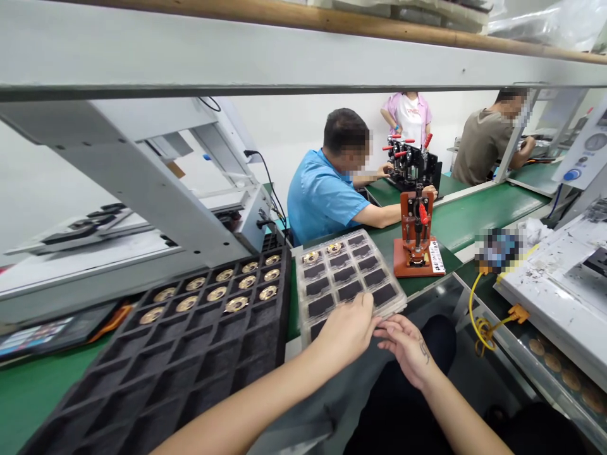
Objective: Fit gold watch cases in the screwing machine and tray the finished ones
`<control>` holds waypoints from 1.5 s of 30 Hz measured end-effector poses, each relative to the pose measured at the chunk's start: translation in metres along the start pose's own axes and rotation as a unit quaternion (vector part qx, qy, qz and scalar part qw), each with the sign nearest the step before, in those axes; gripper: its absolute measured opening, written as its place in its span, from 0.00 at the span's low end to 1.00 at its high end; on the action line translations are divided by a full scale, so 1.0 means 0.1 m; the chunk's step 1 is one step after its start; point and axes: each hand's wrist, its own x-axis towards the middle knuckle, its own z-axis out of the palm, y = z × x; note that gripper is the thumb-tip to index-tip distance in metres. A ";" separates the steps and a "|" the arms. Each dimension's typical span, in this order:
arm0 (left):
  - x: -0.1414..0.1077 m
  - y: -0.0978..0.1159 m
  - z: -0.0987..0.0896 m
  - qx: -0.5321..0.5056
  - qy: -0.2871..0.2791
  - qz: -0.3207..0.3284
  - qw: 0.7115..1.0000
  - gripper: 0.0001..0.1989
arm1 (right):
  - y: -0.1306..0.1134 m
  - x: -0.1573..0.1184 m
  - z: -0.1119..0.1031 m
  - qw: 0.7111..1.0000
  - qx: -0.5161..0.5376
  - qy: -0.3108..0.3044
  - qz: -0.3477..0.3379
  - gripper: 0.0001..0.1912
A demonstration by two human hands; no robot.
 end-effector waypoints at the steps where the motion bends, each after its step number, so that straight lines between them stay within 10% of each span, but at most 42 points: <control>1: 0.00 -0.01 0.00 -0.001 -0.002 -0.001 1.000 0.09 | 0.01 0.00 0.00 1.000 0.003 0.000 0.002 0.21; 17: -0.04 -0.07 0.23 0.018 0.075 0.018 0.997 0.08 | 0.04 -0.04 -0.03 1.000 -0.004 -0.002 0.017 0.25; 26: 0.01 -0.53 0.15 0.040 0.159 0.085 0.983 0.13 | -0.03 -0.36 -0.20 0.996 -0.090 -0.008 0.017 0.29; 38: 0.24 -0.76 0.26 -0.035 0.125 0.065 0.989 0.11 | -0.13 -0.63 -0.44 0.990 -0.139 0.027 -0.012 0.29; 45: 0.36 -1.03 -0.05 -0.123 0.083 0.045 0.988 0.16 | -0.02 -0.70 -0.91 0.973 -0.227 0.026 0.026 0.34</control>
